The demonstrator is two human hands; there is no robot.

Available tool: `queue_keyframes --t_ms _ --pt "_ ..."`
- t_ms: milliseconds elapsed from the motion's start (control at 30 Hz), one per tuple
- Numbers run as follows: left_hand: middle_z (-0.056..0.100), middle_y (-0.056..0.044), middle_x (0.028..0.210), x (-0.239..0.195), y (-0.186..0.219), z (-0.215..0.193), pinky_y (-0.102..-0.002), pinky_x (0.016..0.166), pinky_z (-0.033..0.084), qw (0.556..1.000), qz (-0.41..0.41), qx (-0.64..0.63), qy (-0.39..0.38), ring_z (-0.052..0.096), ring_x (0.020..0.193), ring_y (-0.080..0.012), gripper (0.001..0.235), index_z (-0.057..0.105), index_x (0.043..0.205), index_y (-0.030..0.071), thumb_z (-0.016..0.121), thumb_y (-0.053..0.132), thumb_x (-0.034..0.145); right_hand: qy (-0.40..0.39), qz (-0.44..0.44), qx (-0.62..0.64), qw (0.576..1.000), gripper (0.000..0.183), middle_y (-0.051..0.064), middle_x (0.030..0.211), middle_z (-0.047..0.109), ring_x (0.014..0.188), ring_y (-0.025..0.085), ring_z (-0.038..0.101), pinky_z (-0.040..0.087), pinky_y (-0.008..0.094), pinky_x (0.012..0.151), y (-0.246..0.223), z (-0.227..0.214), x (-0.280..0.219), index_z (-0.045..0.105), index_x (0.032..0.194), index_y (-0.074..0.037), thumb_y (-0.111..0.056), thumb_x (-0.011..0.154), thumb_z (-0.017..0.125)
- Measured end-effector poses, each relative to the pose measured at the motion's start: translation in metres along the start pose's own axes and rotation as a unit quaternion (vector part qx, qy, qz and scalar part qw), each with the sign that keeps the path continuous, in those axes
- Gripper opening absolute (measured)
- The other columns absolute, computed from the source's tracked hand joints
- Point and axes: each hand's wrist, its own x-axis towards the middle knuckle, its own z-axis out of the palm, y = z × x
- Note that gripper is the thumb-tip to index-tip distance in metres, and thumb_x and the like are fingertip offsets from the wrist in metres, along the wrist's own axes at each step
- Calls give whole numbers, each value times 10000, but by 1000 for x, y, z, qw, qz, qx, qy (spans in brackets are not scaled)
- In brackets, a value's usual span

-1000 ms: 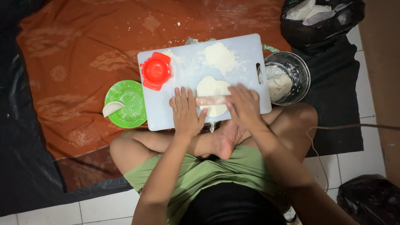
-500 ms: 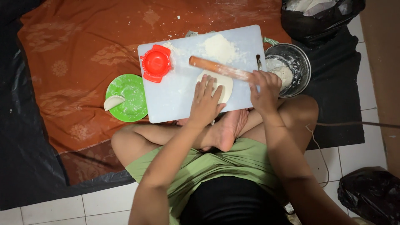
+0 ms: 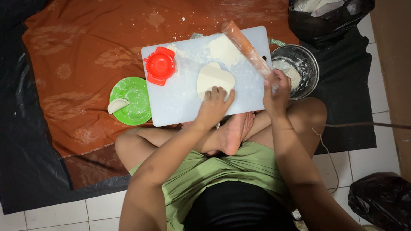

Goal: A person is preparing pastry skins by kneading dough into a ball and then using a rolling pin to flatten it on a cutting board while sitting on the floor.

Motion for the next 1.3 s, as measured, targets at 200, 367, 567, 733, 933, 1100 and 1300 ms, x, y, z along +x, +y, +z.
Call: queue_keyframes --t_ms 200,367,567,733,933,1100,1300 --pt "639 -149 1026 10 -30 -21 -456 775 533 991 -5 -115 -66 621 1006 -335 291 581 1271 148 391 134 1050 3 16 34 999 436 169 1208 568 1179 387 592 405 429 1053 -12 -2 -1 584 1365 -65 -223 972 688" --pt "625 -158 1010 8 -41 -12 -441 800 515 995 47 -75 -35 599 1031 -331 202 609 1077 100 415 130 1031 4 15 43 999 443 176 1205 577 1165 390 603 419 428 1050 -9 3 -2 582 1365 -58 -227 973 699" --pt "676 -143 972 28 -36 -39 -426 789 551 993 -29 -106 38 692 973 -316 217 604 961 88 429 182 1049 14 6 52 999 431 159 1200 592 1141 353 619 435 410 1029 -1 7 -1 598 1351 -80 -216 961 721" --pt "738 -171 863 49 -35 -65 -493 701 590 912 -239 -333 23 738 794 -389 267 643 1149 148 447 320 1089 22 6 50 998 455 147 1210 587 1140 321 616 439 410 1009 -6 -6 6 592 1350 -86 -299 971 725" --pt "713 -247 1068 8 -37 -21 -437 817 591 575 -566 -590 -29 712 974 -316 332 606 1288 47 601 234 1014 35 -6 95 995 440 177 1221 565 1168 305 597 408 409 1062 -11 -11 11 560 1366 -27 -159 976 715" --pt "686 -259 1226 6 -43 -63 -441 812 643 576 -603 -550 -57 728 1050 -343 463 514 1402 54 643 34 958 -31 -9 17 999 440 102 1213 568 1144 300 608 434 398 1035 -10 -10 11 633 1318 -91 -246 926 758" --pt "625 -178 1251 -27 -48 -56 -516 1059 474 852 -412 -163 280 606 1195 -391 277 591 1229 8 614 131 981 -185 -191 -87 960 281 5 1057 721 1087 270 628 446 427 946 -18 -13 11 724 1159 -169 -218 883 753"
